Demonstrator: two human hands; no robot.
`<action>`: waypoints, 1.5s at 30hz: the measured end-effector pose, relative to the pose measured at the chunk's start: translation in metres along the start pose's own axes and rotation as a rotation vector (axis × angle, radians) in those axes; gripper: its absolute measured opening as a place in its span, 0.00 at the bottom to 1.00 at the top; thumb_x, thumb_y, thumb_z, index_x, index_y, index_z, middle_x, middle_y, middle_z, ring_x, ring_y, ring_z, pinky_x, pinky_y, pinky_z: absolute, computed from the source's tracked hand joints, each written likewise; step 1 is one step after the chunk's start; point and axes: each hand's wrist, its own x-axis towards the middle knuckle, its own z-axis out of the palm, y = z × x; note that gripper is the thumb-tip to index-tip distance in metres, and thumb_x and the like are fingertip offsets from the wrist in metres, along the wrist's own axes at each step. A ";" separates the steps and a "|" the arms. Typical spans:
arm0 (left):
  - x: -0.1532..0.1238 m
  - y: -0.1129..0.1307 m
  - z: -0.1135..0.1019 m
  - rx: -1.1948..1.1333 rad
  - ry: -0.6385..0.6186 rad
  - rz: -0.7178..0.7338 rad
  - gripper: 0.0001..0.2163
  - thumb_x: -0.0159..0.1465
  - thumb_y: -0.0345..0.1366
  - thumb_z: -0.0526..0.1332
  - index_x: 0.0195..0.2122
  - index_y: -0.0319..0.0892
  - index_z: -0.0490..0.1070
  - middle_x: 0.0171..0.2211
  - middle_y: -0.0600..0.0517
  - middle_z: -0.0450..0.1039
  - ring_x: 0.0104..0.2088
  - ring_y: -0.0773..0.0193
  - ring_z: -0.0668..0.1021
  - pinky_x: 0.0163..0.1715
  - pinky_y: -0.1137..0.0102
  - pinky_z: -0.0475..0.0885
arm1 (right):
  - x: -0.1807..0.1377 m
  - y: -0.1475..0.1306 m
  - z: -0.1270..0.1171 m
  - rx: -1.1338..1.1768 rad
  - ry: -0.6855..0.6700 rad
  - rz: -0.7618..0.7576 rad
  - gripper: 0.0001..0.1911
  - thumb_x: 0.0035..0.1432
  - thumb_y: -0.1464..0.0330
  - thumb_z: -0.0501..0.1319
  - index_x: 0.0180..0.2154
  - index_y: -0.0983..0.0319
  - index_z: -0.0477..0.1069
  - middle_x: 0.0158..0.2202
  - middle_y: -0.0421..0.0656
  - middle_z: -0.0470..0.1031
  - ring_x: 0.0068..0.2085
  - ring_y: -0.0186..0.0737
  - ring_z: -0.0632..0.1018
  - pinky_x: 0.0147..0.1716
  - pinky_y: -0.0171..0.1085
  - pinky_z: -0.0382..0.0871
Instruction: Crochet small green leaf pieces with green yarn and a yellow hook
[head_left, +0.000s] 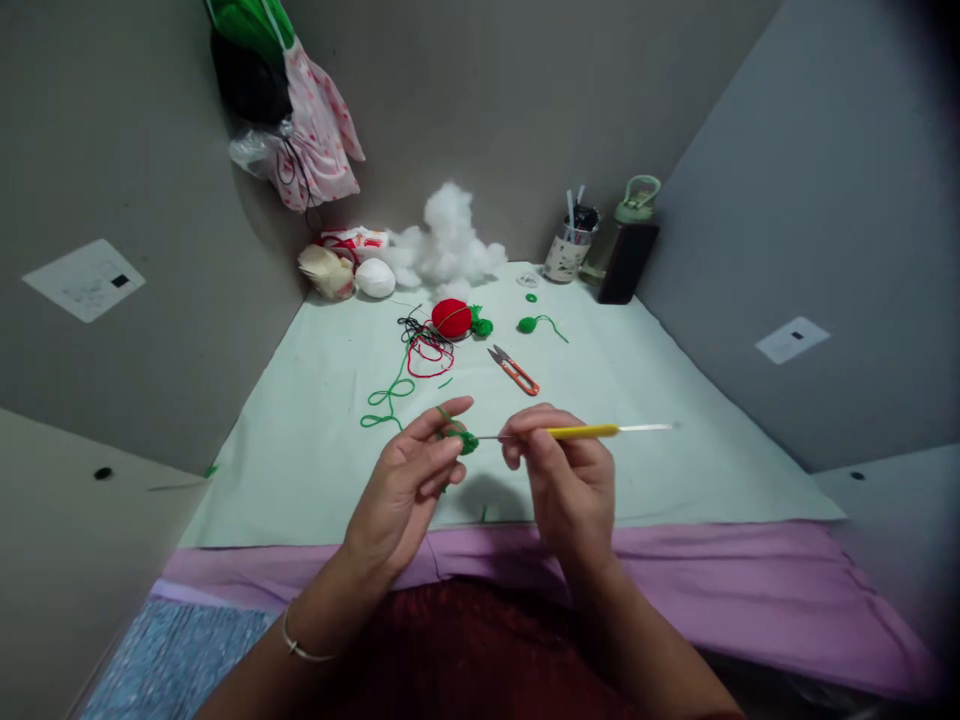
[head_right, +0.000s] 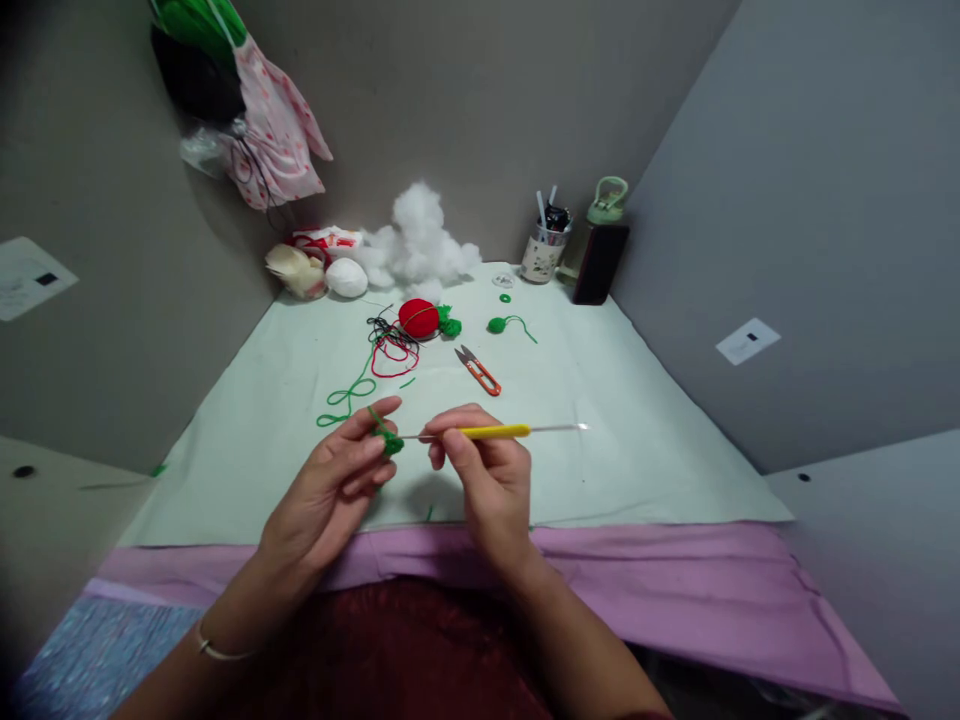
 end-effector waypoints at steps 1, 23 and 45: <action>-0.001 -0.001 0.001 0.038 -0.003 0.026 0.17 0.58 0.31 0.76 0.49 0.46 0.85 0.33 0.55 0.73 0.25 0.77 0.65 0.32 0.79 0.68 | 0.001 0.001 0.001 0.047 -0.025 0.044 0.08 0.70 0.66 0.62 0.40 0.55 0.82 0.35 0.41 0.79 0.31 0.36 0.76 0.30 0.38 0.72; -0.006 -0.014 -0.007 0.457 0.116 0.322 0.16 0.62 0.35 0.73 0.52 0.49 0.83 0.35 0.53 0.76 0.38 0.64 0.73 0.42 0.72 0.69 | -0.006 -0.005 -0.005 -0.373 -0.212 -0.317 0.13 0.71 0.73 0.58 0.49 0.55 0.78 0.41 0.46 0.84 0.41 0.44 0.82 0.40 0.44 0.78; -0.004 -0.003 -0.004 0.100 0.055 0.092 0.19 0.58 0.33 0.76 0.52 0.45 0.83 0.33 0.57 0.70 0.25 0.76 0.62 0.34 0.78 0.68 | -0.002 0.006 -0.002 0.196 -0.022 0.129 0.08 0.70 0.66 0.63 0.39 0.55 0.82 0.34 0.39 0.79 0.32 0.33 0.76 0.32 0.35 0.71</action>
